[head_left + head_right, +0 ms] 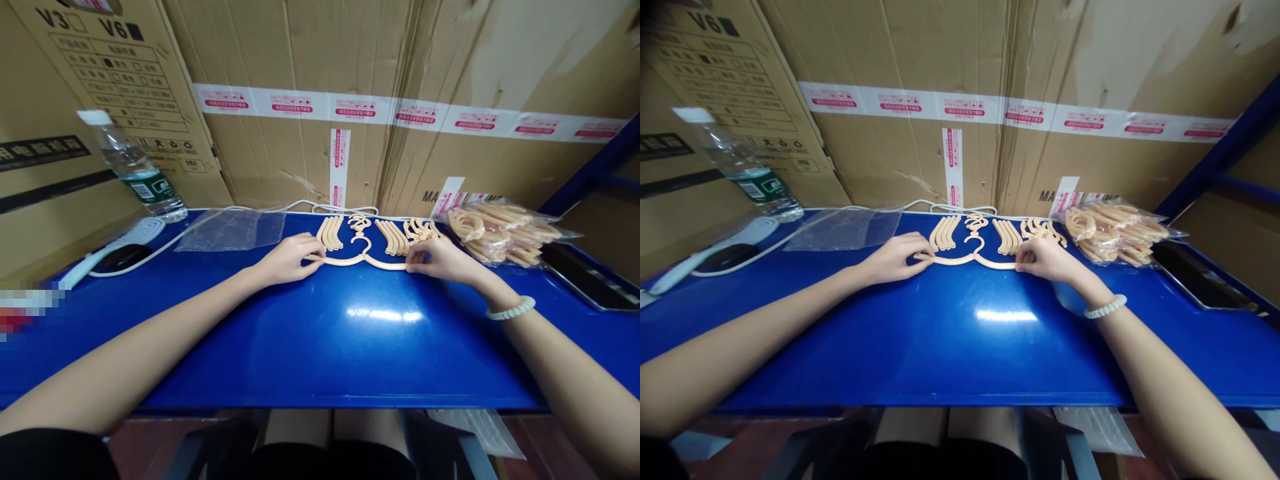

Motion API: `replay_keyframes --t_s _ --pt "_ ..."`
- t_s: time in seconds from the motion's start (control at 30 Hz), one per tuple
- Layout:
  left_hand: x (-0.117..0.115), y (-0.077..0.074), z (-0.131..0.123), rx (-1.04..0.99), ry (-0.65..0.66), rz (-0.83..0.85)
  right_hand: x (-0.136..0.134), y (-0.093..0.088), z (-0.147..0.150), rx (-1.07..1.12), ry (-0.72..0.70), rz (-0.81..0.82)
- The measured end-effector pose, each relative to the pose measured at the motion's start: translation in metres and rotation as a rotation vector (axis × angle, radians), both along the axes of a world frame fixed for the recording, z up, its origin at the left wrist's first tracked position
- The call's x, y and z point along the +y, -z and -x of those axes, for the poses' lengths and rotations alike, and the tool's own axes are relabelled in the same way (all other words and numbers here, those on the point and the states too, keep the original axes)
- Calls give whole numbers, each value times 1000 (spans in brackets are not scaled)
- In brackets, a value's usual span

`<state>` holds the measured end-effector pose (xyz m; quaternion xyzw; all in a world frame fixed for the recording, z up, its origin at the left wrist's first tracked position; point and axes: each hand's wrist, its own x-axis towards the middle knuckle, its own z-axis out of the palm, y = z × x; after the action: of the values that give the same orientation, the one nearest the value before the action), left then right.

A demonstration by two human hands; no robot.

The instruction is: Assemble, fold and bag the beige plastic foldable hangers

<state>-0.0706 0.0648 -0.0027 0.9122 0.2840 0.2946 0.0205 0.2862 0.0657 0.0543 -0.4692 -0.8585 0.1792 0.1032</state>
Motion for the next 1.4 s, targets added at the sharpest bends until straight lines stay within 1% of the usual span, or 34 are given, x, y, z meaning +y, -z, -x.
replay_keyframes --t_s 0.1,0.23,0.33,0.4,0.5,0.6,0.93,1.2,1.4 --pt "0 2 0 -46 -1 -15 0 0 -1 -4 -4 12" --pt "2 3 1 -115 -42 -1 1 -3 -5 -29 2 15" --pt "5 2 4 -163 -64 74 2 -7 -11 -57 25 15" --pt "6 1 5 -178 -77 129 3 -10 -15 -90 42 46" --pt "8 0 7 -172 -92 197 4 -14 -19 -133 62 84" --pt "8 1 8 -151 -92 235 3 -15 -18 -149 73 88" --pt "5 2 4 -118 -88 151 1 -13 -15 -195 102 41" --pt "6 7 4 -91 -98 153 1 -11 -13 -206 122 -16" --pt "4 6 3 -87 -105 172 3 -8 -14 -223 128 -33"
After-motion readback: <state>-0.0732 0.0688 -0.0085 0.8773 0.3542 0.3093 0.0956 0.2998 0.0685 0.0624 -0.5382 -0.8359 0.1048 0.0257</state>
